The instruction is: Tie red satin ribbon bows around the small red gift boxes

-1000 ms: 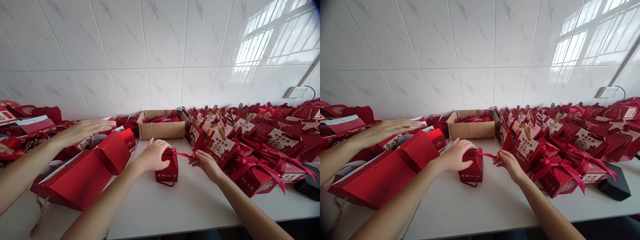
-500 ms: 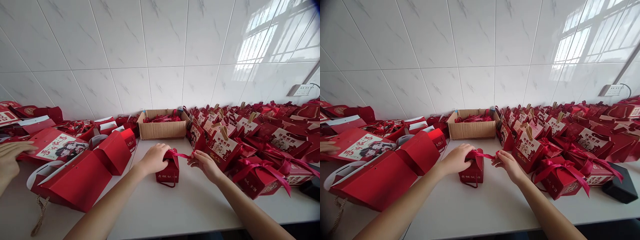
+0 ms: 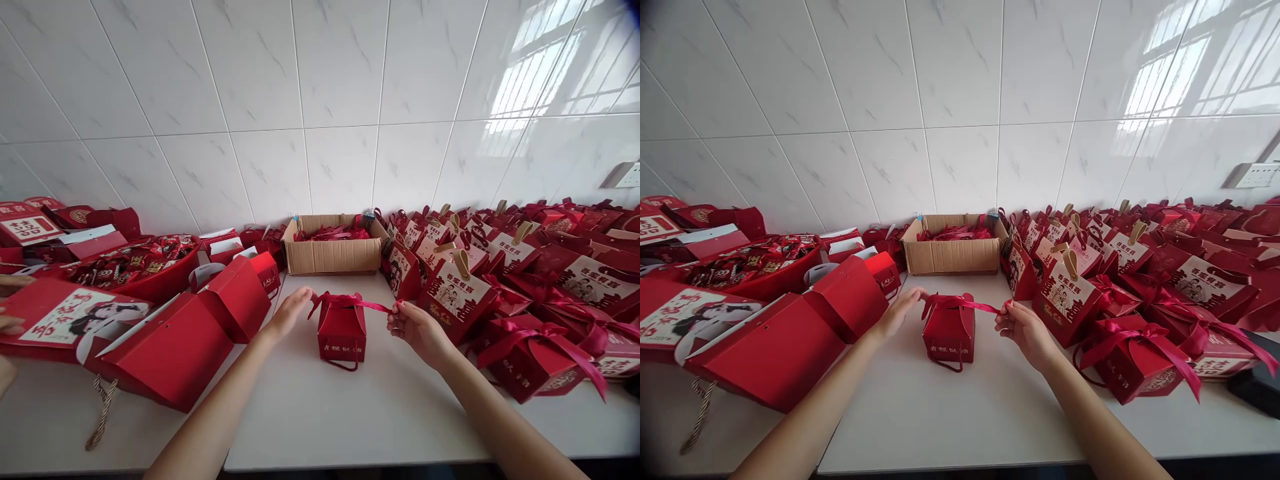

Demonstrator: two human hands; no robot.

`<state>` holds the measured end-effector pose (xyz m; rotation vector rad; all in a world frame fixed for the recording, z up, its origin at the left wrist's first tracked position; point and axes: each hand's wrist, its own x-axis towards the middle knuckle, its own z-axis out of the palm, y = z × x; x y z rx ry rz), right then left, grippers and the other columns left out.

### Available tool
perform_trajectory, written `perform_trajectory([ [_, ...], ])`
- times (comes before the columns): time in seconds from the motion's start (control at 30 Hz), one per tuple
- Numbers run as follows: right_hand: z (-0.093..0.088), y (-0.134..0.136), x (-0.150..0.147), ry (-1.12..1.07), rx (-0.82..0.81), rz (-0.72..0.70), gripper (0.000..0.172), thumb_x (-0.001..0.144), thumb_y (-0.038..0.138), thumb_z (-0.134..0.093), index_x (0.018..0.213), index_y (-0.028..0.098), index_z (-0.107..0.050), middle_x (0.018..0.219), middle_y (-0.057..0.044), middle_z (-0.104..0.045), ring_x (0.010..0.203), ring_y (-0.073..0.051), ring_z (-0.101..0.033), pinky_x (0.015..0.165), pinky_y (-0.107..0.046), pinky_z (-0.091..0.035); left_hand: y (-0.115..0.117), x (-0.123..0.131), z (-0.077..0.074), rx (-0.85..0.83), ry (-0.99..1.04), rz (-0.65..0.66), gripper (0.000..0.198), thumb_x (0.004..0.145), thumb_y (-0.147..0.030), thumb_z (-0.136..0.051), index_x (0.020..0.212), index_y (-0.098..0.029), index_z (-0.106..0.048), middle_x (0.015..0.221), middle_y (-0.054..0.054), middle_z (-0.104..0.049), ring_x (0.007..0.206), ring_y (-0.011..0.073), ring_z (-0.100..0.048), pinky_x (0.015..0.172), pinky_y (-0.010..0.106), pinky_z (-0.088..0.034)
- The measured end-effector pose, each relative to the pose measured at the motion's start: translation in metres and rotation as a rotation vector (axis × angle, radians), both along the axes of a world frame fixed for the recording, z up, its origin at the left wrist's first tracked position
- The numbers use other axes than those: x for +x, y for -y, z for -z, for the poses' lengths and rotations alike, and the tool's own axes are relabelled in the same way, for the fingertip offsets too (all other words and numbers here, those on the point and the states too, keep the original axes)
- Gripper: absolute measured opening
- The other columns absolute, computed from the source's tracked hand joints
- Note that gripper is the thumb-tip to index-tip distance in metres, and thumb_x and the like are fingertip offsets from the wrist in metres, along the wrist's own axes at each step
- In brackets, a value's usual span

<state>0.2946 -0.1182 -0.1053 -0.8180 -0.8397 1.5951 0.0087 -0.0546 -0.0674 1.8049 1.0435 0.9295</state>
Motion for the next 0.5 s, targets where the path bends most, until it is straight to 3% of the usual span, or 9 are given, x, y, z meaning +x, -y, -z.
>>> perform_trajectory([
  [0.1,0.0,-0.001,0.0,-0.064,-0.055,-0.001,0.02,0.08,0.039,-0.06,0.075,0.019,-0.059,0.072,-0.001,-0.061,0.066,-0.014,-0.056,0.065,-0.027,-0.043,0.005,-0.001,0.003,-0.083,0.031,0.067,0.042,0.085,-0.054,-0.04,0.073,-0.016,-0.056,0.066,0.001,-0.053,0.066,0.0155,-0.051,0.07,0.031,-0.044],
  [0.27,-0.005,-0.002,0.0,-0.094,-0.121,0.043,0.015,0.08,0.036,-0.058,0.076,0.022,-0.055,0.066,0.001,-0.053,0.062,-0.014,-0.052,0.064,-0.028,-0.044,0.005,-0.013,0.003,-0.173,0.154,0.068,0.03,0.08,-0.044,-0.053,0.068,-0.016,-0.053,0.071,0.002,-0.053,0.074,0.017,-0.054,0.076,0.032,-0.045],
  [0.5,0.001,-0.005,0.005,0.368,0.056,0.181,0.027,0.078,0.047,-0.048,0.066,0.023,-0.043,0.056,0.001,-0.041,0.055,-0.017,-0.047,0.058,-0.033,-0.045,0.004,-0.027,0.0,-0.22,0.182,0.058,0.025,0.075,-0.037,-0.049,0.061,-0.016,-0.052,0.074,0.004,-0.056,0.077,0.0179,-0.057,0.08,0.034,-0.046],
])
